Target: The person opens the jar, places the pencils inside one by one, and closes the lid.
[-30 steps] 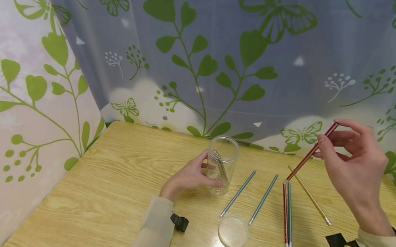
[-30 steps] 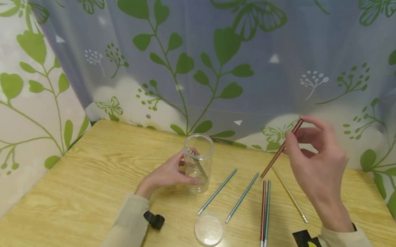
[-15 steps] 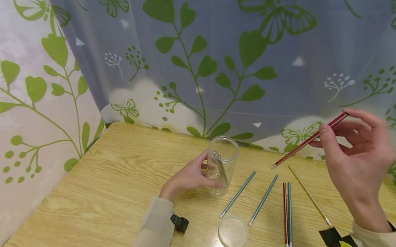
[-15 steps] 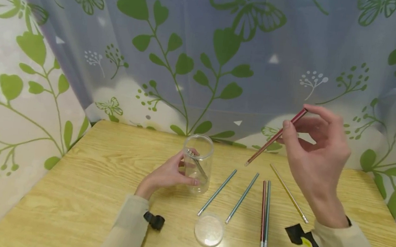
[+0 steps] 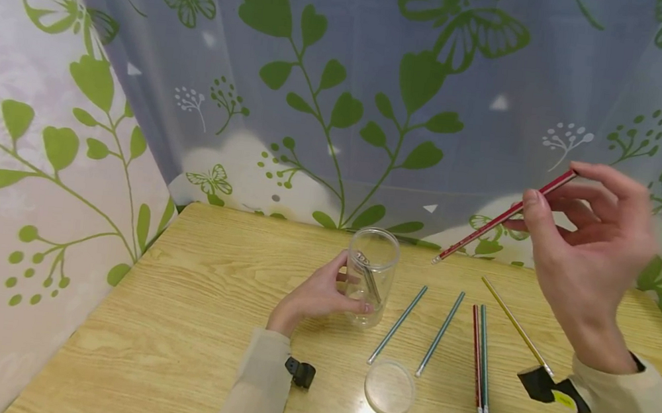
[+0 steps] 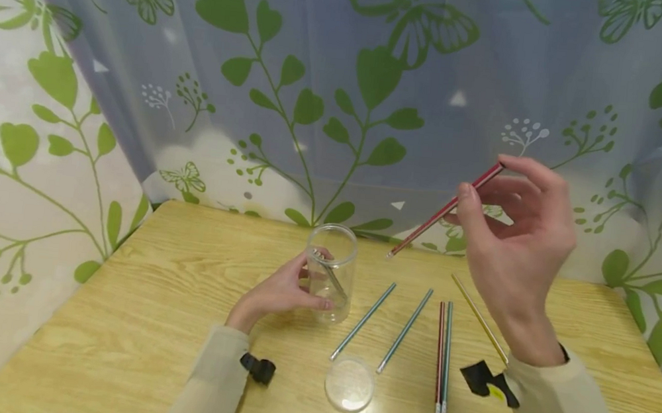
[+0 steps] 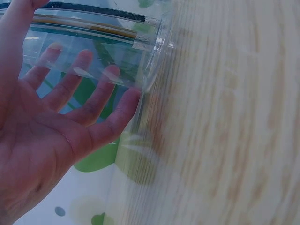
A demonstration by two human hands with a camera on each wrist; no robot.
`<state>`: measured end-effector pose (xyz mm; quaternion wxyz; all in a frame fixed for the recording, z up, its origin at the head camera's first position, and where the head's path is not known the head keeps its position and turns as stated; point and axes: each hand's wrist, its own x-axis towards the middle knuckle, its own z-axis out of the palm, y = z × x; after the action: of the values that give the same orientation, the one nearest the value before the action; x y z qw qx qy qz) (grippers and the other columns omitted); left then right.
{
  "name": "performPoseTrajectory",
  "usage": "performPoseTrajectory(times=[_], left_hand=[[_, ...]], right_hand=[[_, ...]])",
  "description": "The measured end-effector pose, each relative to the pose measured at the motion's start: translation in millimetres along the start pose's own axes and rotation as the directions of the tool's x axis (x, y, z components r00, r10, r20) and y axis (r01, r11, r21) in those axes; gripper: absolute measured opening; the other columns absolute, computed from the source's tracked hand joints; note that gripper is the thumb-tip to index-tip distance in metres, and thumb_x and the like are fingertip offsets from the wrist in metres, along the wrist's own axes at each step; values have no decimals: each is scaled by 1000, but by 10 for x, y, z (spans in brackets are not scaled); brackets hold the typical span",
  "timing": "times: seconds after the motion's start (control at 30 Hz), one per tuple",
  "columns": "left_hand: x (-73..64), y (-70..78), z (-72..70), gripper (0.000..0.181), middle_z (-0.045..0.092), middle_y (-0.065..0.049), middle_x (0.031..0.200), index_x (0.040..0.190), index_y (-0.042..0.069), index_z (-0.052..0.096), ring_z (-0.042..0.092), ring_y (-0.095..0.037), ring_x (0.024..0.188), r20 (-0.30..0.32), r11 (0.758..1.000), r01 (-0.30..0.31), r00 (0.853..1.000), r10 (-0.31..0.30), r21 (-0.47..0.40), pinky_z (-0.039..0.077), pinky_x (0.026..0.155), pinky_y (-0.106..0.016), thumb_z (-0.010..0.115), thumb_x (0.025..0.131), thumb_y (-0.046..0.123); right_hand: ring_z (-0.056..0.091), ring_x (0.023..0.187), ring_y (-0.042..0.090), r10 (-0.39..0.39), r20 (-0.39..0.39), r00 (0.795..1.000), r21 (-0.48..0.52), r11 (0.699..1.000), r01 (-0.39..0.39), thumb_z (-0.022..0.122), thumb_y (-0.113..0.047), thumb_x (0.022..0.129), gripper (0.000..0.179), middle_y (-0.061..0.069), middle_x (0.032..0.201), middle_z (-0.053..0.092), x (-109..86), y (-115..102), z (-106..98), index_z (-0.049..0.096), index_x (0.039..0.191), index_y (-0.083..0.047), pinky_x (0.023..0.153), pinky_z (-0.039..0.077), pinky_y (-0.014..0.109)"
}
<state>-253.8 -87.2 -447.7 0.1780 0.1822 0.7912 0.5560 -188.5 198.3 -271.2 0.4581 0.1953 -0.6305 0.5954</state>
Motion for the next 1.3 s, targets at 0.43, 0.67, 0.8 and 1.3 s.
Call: performPoseTrajectory(times=[0.43, 0.67, 0.8, 1.3], left_hand=[[11, -8, -8, 82, 56, 1, 142, 145, 36, 44, 55, -28, 132, -2, 1000, 17, 1000, -17, 2, 58, 91, -43, 91, 78, 29], [14, -3, -4, 81, 56, 0, 142, 144, 35, 45, 55, -28, 133, -3, 1000, 18, 1000, -18, -3, 58, 91, -43, 91, 78, 29], [13, -3, -1, 82, 55, 0, 143, 145, 38, 44, 55, -28, 133, -4, 1000, 22, 1000, -22, 1, 58, 91, -43, 90, 78, 29], [13, -9, -7, 78, 54, 2, 144, 140, 40, 46, 55, -27, 134, 2, 1000, 10, 1000, -10, 0, 57, 93, -44, 90, 78, 28]], right_hand=[[74, 74, 16, -7, 6, 1000, 166, 986, 6, 73, 9, 83, 43, 9, 89, 69, 108, -47, 218, 58, 123, 10, 69, 61, 23], [73, 72, 20, 20, 37, 999, 243, 970, -29, 73, 13, 81, 44, 11, 88, 68, 115, -53, 356, 59, 123, 8, 64, 61, 26], [72, 71, 20, 18, 50, 999, 243, 970, -30, 73, 13, 82, 43, 12, 88, 70, 117, -55, 427, 59, 122, 8, 64, 62, 28], [72, 76, 14, 13, 203, 979, 130, 991, -40, 70, 14, 85, 43, -1, 91, 72, -24, 95, 634, 57, 125, 9, 65, 61, 24]])
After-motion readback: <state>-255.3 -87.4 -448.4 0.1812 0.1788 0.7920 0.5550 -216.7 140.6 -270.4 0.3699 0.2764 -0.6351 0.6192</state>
